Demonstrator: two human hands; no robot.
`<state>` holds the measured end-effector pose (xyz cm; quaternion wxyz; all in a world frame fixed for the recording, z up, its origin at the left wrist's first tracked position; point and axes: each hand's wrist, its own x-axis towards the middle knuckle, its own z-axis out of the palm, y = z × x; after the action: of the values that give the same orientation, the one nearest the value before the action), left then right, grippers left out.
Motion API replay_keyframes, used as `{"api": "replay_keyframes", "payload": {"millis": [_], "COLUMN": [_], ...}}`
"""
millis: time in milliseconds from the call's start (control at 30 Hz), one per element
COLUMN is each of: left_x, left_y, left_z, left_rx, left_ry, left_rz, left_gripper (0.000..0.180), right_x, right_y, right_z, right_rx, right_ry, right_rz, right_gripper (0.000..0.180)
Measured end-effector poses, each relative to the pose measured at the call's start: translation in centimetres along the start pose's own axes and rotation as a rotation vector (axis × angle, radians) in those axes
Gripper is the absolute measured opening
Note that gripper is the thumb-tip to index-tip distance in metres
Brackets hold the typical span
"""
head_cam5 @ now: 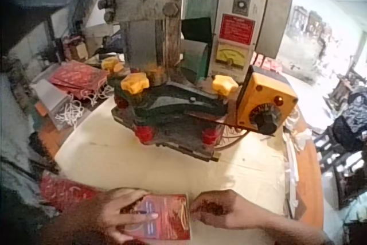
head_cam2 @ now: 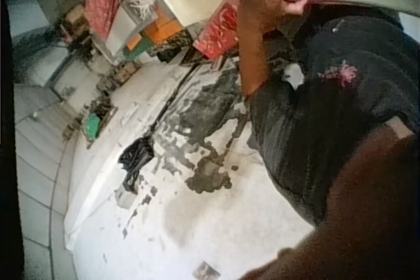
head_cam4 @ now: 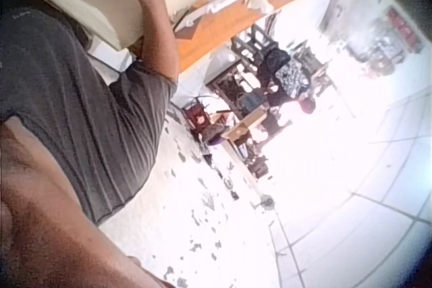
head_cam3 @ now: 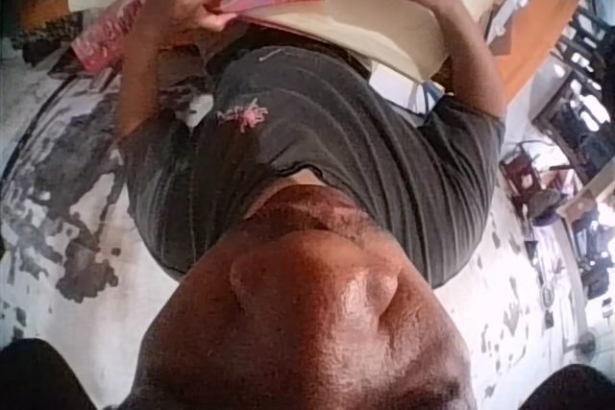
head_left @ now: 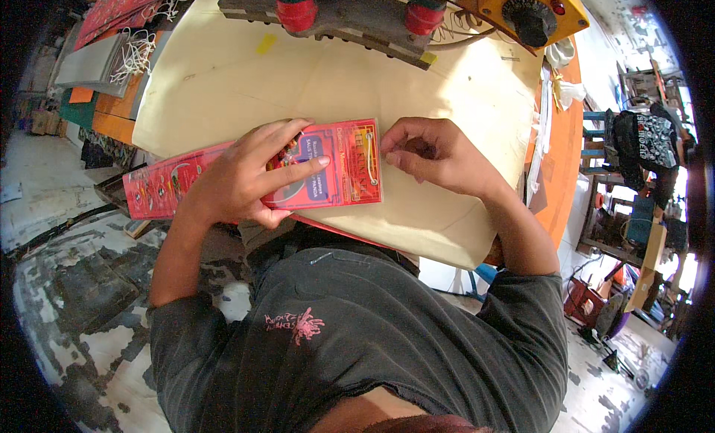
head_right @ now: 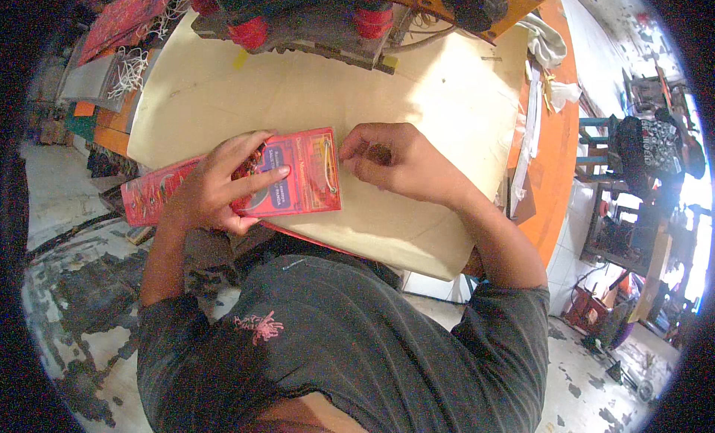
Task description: The person places an object inside a pink bag and then uses a heat sealer to seal the edge of the bag.
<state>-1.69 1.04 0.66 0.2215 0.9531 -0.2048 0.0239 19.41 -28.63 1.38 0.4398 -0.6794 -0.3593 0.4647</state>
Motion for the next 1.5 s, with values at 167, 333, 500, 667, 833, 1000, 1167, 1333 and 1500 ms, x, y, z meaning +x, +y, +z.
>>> {"api": "replay_keyframes", "payload": {"millis": [167, 333, 500, 667, 833, 1000, 1167, 1333, 1500], "left_x": [0.2, 0.4, 0.4, 0.3, 0.5, 0.5, 0.7, 1.0, 1.1], "left_y": [0.1, 0.1, 0.1, 0.0, 0.0, -0.2, 0.2, 0.4, 0.2], "left_z": [-0.1, -0.3, 0.0, 0.0, 0.1, 0.2, 0.0, -0.7, -0.7], "left_rx": [0.013, 0.022, 0.025, 0.039, 0.027, -0.051, -0.003, 0.027, 0.069], "left_ry": [-0.010, -0.022, -0.015, -0.015, -0.002, -0.023, 0.010, 0.016, 0.015], "left_rz": [-0.009, -0.010, -0.014, -0.019, -0.018, 0.071, 0.044, 0.002, 0.001], "left_gripper": [0.100, 0.101, 0.101, 0.102, 0.101, 0.097, 0.094, 0.099, 0.096], "right_x": [0.0, 0.0, 0.0, -0.1, -0.1, 0.7, 0.8, 0.6, 0.4], "right_y": [-0.2, -0.1, -0.9, -0.6, 0.0, 0.4, 1.1, 0.3, -0.8], "right_z": [0.2, 0.5, 0.7, 1.1, 1.5, 0.3, -0.6, -0.2, 0.3], "right_rx": [-0.027, -0.050, -0.086, -0.125, -0.373, -0.553, -0.353, -0.021, 0.164], "right_ry": [-0.013, 0.009, 0.064, 0.103, 0.219, 0.459, 0.425, 0.175, -0.046], "right_rz": [-0.016, 0.011, 0.033, -0.022, -0.252, -0.290, -0.222, 0.013, 0.061], "right_gripper": [0.018, 0.018, 0.016, 0.015, 0.010, 0.013, 0.015, 0.023, 0.025]}}
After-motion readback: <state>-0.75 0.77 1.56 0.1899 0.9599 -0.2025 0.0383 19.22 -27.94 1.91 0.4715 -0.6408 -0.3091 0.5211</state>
